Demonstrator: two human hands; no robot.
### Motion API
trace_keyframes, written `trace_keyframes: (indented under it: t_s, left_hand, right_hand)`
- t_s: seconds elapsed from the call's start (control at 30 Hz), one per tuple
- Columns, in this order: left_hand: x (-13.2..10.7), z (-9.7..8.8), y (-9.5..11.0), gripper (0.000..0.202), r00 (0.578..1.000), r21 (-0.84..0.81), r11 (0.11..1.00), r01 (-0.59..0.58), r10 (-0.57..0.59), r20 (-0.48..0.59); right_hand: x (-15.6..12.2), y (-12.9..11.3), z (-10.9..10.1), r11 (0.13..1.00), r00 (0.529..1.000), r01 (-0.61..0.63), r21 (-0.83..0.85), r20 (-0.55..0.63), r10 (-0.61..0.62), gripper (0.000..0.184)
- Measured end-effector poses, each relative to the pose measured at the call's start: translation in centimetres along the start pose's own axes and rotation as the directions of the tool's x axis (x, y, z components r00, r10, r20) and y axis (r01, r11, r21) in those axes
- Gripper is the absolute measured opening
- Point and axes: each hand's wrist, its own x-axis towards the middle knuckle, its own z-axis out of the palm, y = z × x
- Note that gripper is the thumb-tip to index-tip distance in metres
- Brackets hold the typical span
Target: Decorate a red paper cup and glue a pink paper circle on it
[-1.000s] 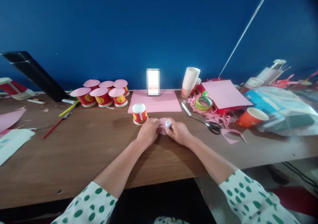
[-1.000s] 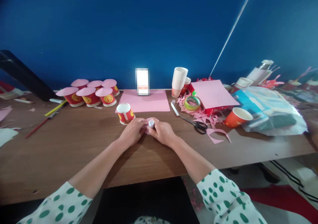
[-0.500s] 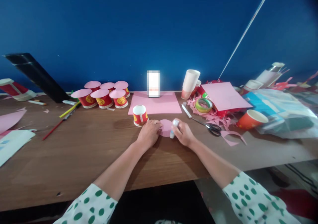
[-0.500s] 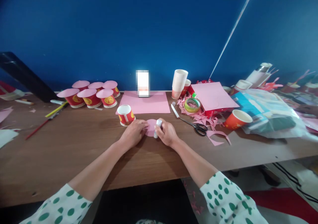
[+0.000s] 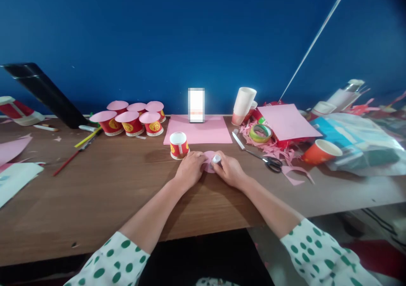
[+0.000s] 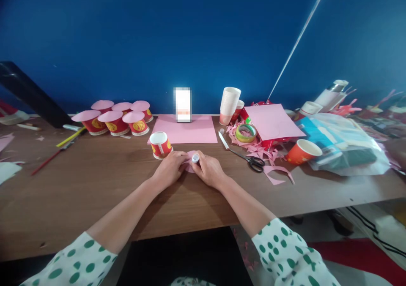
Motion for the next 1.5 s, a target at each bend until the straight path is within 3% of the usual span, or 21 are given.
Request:
trace_keyframes:
  t_s: [0.43,0.6,0.7,1.03,1.5]
  left_hand:
    - [0.02,-0.31,0.24,0.025,1.000,-0.021,1.000,-0.017,0.016,-0.021]
    - [0.10,-0.27,0.11,0.026,1.000,-0.022,1.000,0.022,-0.021,0.013]
    - [0.14,-0.30,0.12,0.026,0.999,-0.025,0.999,0.035,-0.035,0.025]
    - [0.07,-0.32,0.11,0.027,1.000,-0.004,1.000,0.021,-0.021,0.022]
    - [-0.01,-0.22,0.08,0.027,1.000,-0.026,0.999,0.018,-0.018,0.007]
  right_hand:
    - [-0.11,-0.25,-0.12,0.998,0.997,-0.013,0.069,0.073,0.008,0.022]
    - [-0.10,-0.14,-0.72,0.957,0.993,-0.095,0.274,-0.048,0.112,0.018]
    - [-0.11,-0.09,-0.79,0.938,0.989,-0.082,0.336,-0.087,0.118,0.017]
    - [-0.01,-0.21,-0.02,0.996,0.998,-0.070,0.057,0.009,0.069,0.020]
    - [0.00,-0.12,0.04,0.999,0.999,-0.033,0.029,0.039,0.032,0.021]
